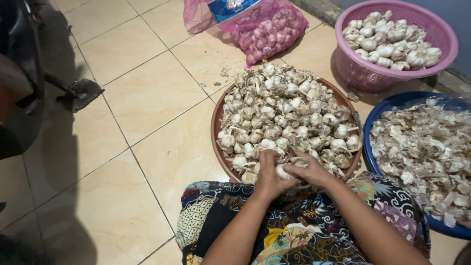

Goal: The person sits on the floor and trims the root ends and stems off garlic bulbs with a small knife, one bulb at a time, placing trimmed bulbs into a pink basket and discarding trimmings into a blue basin of peels.

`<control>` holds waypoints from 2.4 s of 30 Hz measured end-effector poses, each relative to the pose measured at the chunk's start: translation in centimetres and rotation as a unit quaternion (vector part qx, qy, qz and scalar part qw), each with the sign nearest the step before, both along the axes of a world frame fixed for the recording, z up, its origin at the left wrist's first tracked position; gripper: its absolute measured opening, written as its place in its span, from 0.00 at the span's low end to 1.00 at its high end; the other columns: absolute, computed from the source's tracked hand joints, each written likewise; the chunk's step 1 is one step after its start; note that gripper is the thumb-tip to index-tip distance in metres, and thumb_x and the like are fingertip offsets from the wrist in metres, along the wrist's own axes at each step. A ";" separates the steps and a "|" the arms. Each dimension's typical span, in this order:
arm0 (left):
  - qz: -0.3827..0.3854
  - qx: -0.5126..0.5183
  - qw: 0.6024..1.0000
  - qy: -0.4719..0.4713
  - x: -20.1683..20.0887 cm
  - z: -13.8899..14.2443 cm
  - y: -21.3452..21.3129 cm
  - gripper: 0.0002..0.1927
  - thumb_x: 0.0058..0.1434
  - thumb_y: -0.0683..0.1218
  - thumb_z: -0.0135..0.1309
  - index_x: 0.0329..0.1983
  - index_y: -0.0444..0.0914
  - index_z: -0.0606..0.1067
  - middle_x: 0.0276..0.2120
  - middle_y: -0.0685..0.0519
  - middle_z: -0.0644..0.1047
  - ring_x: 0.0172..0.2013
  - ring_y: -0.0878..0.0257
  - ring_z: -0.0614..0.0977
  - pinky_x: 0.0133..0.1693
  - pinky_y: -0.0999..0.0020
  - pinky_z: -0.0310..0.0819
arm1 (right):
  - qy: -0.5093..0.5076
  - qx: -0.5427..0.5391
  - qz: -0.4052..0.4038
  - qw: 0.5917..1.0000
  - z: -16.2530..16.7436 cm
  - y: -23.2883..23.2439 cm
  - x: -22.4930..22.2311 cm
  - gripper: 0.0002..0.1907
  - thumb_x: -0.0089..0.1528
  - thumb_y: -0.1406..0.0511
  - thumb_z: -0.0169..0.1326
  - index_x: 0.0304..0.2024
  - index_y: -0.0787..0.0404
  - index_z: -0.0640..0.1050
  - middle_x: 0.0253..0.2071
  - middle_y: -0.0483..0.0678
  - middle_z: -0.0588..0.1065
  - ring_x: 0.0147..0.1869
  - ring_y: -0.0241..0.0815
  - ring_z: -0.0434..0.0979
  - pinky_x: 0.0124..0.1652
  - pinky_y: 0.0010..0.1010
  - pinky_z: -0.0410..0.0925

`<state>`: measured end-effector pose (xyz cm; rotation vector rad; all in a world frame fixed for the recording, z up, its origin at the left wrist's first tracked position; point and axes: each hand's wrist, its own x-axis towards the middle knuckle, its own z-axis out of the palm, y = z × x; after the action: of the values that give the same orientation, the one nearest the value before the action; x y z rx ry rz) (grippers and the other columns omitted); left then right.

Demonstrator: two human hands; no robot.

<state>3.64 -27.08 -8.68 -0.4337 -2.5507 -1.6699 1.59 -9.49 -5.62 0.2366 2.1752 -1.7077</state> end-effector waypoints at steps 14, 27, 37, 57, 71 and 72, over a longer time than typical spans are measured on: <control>-0.022 0.026 0.994 -0.108 0.0 -0.2 -0.5 0.47 0.41 0.50 0.78 0.61 0.35 0.65 0.48 0.42 0.80 0.48 0.53 0.83 0.49 0.60 0.80 | -0.029 -0.133 -0.073 0.988 0.5 -0.9 0.3 0.21 0.61 0.58 0.59 0.53 0.60 0.78 0.42 0.47 0.81 0.43 0.38 0.79 0.42 0.32 0.72; -0.009 0.142 0.979 -0.143 -0.2 -1.7 -0.4 0.45 0.44 0.47 0.75 0.64 0.36 0.66 0.53 0.44 0.77 0.54 0.53 0.81 0.55 0.62 0.77 | 0.040 0.028 -0.104 0.993 0.1 -0.7 -0.5 0.21 0.61 0.56 0.60 0.53 0.57 0.76 0.44 0.50 0.80 0.45 0.42 0.79 0.44 0.36 0.73; 0.004 0.043 0.999 -0.009 -0.1 0.4 -0.2 0.41 0.41 0.42 0.73 0.59 0.39 0.67 0.54 0.44 0.72 0.55 0.50 0.78 0.55 0.60 0.76 | 0.059 0.032 -0.004 0.998 1.1 -1.0 -1.4 0.16 0.64 0.58 0.58 0.45 0.65 0.77 0.39 0.55 0.79 0.42 0.42 0.78 0.42 0.34 0.72; -0.030 0.327 0.934 -0.141 -1.8 -2.5 -0.8 0.34 0.54 0.44 0.66 0.61 0.39 0.62 0.53 0.43 0.74 0.52 0.56 0.79 0.52 0.63 0.78 | 0.353 0.207 0.122 0.904 -1.2 1.9 0.9 0.23 0.72 0.59 0.47 0.70 0.48 0.72 0.56 0.53 0.77 0.50 0.46 0.71 0.45 0.38 0.68; -0.072 0.444 0.810 -0.375 -1.7 -1.7 -1.2 0.16 0.65 0.52 0.55 0.52 0.47 0.66 0.45 0.47 0.79 0.41 0.57 0.84 0.34 0.62 0.85 | 0.217 0.120 0.074 0.966 -1.3 0.2 1.3 0.27 0.62 0.59 0.62 0.61 0.65 0.76 0.61 0.60 0.71 0.63 0.51 0.71 0.59 0.40 0.65; -0.066 0.446 0.807 -0.381 -1.7 -1.8 -1.3 0.15 0.64 0.51 0.54 0.51 0.47 0.67 0.44 0.47 0.79 0.39 0.58 0.84 0.33 0.61 0.85 | 0.240 0.147 0.073 0.957 -1.5 -0.2 1.2 0.27 0.63 0.62 0.64 0.62 0.68 0.76 0.65 0.65 0.65 0.67 0.56 0.64 0.61 0.43 0.60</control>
<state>1.96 -28.37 -10.46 0.1983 -1.6343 -3.2837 2.76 -9.65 -7.08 -0.2919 2.7150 -1.4648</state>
